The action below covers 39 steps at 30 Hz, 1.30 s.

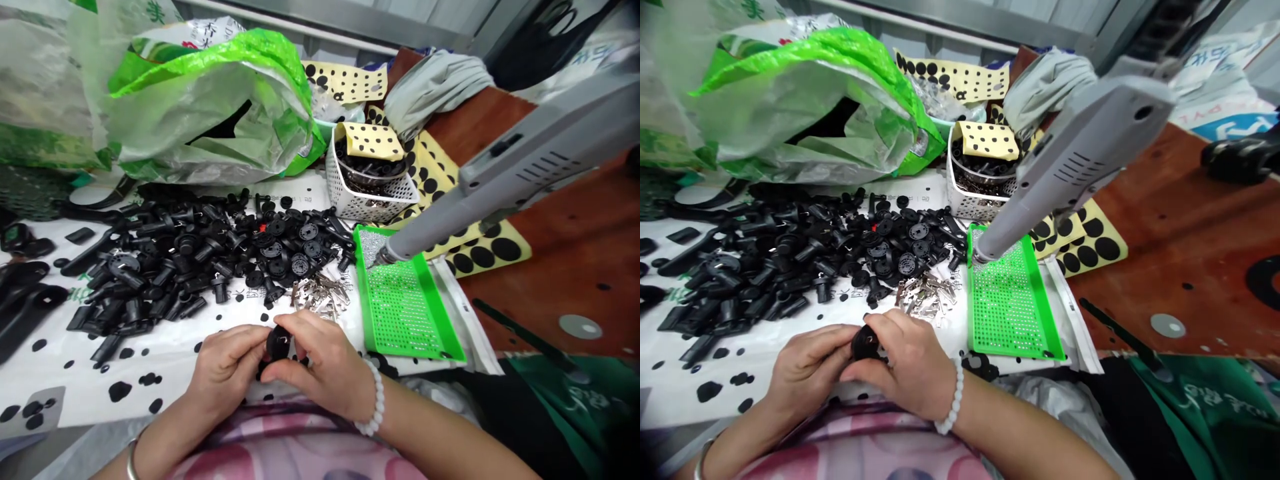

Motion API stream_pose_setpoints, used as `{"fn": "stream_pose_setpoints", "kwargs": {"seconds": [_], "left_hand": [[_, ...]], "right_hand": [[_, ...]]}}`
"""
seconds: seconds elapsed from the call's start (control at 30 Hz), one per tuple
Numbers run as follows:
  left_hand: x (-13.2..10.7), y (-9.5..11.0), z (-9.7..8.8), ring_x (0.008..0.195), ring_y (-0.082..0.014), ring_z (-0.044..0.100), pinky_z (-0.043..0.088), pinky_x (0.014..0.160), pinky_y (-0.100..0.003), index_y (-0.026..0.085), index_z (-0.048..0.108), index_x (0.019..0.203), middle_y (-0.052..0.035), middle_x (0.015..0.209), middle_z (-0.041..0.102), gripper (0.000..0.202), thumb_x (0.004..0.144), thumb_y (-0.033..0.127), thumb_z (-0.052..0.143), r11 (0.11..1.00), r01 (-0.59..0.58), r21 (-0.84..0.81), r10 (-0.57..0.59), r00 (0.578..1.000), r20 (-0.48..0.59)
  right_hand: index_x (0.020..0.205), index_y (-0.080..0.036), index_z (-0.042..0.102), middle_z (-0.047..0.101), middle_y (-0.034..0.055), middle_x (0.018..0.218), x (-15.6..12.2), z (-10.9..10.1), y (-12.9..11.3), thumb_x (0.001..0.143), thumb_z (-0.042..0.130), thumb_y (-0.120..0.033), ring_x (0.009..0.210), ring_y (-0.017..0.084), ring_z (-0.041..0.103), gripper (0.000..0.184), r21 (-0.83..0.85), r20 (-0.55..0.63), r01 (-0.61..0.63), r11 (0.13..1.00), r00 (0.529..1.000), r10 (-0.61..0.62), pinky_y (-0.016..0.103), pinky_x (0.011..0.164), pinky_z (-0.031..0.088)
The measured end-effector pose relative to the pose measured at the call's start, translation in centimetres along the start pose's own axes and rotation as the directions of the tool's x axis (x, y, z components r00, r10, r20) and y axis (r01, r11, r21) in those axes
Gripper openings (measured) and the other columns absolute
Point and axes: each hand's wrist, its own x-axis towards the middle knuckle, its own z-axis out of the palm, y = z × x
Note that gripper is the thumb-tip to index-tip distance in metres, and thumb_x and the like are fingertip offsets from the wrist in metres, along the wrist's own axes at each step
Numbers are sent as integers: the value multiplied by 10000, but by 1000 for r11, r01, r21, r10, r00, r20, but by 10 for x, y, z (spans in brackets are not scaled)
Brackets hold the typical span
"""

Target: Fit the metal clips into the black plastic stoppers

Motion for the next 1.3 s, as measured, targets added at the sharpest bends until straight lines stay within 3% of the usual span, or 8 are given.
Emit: {"fn": "stream_pose_setpoints", "kwargs": {"seconds": [0.17,0.33,0.47,0.8,0.93,1.03,1.17,1.3], "left_hand": [[3,1,1,590,-165,679,534,561,-219,231,740,780,-11,695,742,163,754,167,592,989,78,-127,-81,997,-16],[8,2,-1,600,-153,659,518,565,-211,211,742,811,-25,749,740,155,779,176,594,959,170,-227,-173,985,5],[8,9,0,602,-154,639,506,580,-228,193,736,814,-36,685,712,186,828,211,551,955,175,-238,-169,984,46],[-1,16,-20,825,-180,641,503,749,-270,180,635,1110,-88,924,697,288,857,172,499,997,69,-34,-65,993,96],[-31,6,-60,941,-199,611,479,840,-309,205,559,1145,-82,1004,666,310,838,175,539,953,68,294,-8,980,-199],[-55,-14,-93,972,-261,567,432,878,-409,184,566,1041,-110,1006,617,278,782,271,614,751,300,589,1,890,-456],[-72,-42,-114,956,-306,551,403,855,-472,161,569,941,-125,991,590,302,764,403,607,530,463,710,-103,867,-488],[-79,-50,-114,965,-273,576,361,946,-477,177,567,911,-105,1002,621,218,804,367,571,607,436,665,-72,863,-500]], "right_hand": [[997,-110,569,612,80,760,5,2,-1,863,492,-498,685,197,580,418,-55,55,-31,998,998,34,307,605,473],[1084,-125,547,642,90,812,8,-2,-1,822,566,-483,724,212,604,444,-71,-92,20,997,995,-26,340,649,495],[1058,-205,555,616,84,950,3,-12,-1,867,541,-213,861,194,603,192,84,-117,-4,996,993,14,323,737,517],[989,-235,621,657,63,1049,4,-4,12,843,567,-158,964,185,639,174,175,-23,17,984,1000,-13,258,825,542],[953,-231,631,665,72,1041,5,0,12,836,580,-164,963,198,643,144,208,-105,-41,977,992,64,300,843,540],[939,-231,638,665,76,1040,5,2,14,829,584,-154,968,206,640,145,227,-133,-56,972,987,87,315,843,539],[954,-231,636,665,73,1038,5,7,16,829,580,-140,968,200,636,164,234,-114,-44,971,991,72,311,842,534],[978,-226,625,654,74,1046,4,10,14,834,573,-125,987,193,622,183,251,-88,-24,968,995,47,306,841,525]]}}
